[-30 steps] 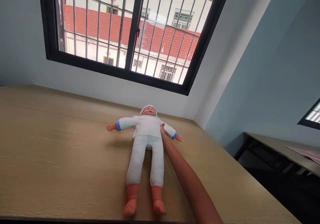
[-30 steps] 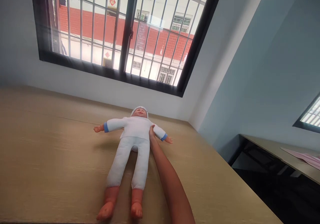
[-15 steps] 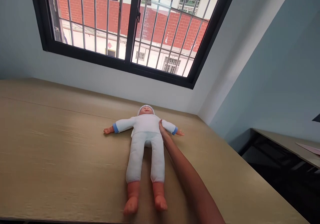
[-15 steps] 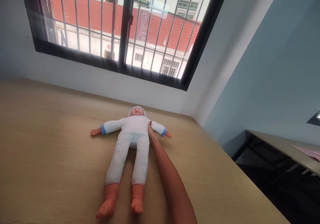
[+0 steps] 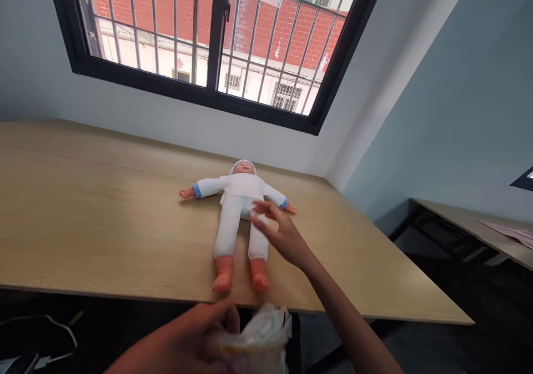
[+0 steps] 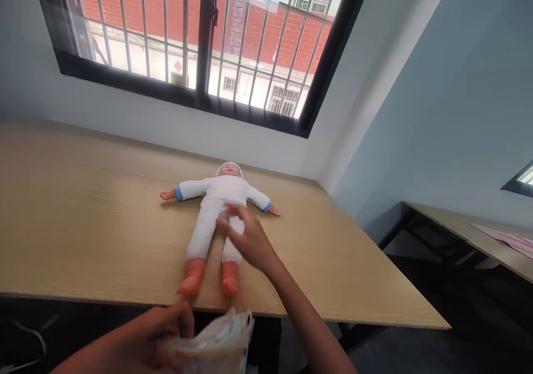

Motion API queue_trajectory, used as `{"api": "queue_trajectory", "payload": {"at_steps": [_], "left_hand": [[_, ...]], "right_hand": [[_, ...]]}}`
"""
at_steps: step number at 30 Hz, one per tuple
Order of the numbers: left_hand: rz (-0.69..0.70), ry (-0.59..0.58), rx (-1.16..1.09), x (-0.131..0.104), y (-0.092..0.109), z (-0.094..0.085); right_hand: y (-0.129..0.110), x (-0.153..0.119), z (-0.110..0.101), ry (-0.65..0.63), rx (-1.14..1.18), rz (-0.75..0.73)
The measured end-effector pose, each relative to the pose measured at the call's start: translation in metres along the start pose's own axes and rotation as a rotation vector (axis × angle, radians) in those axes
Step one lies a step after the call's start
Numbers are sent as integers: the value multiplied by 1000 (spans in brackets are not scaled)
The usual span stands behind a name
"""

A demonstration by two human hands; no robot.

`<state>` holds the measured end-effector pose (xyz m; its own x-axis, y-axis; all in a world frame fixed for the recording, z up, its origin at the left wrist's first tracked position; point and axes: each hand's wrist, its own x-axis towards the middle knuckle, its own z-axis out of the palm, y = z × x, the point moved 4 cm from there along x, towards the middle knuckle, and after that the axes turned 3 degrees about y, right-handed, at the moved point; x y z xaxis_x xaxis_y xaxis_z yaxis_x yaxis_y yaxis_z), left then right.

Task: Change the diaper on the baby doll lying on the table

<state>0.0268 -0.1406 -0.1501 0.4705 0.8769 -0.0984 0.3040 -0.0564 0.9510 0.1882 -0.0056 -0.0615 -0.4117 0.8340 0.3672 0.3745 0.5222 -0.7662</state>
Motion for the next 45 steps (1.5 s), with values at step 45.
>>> {"api": "queue_trajectory", "payload": {"at_steps": [45], "left_hand": [[3, 163, -518, 9, 18, -20]], "right_hand": [[-16, -96, 29, -192, 394, 170]]}}
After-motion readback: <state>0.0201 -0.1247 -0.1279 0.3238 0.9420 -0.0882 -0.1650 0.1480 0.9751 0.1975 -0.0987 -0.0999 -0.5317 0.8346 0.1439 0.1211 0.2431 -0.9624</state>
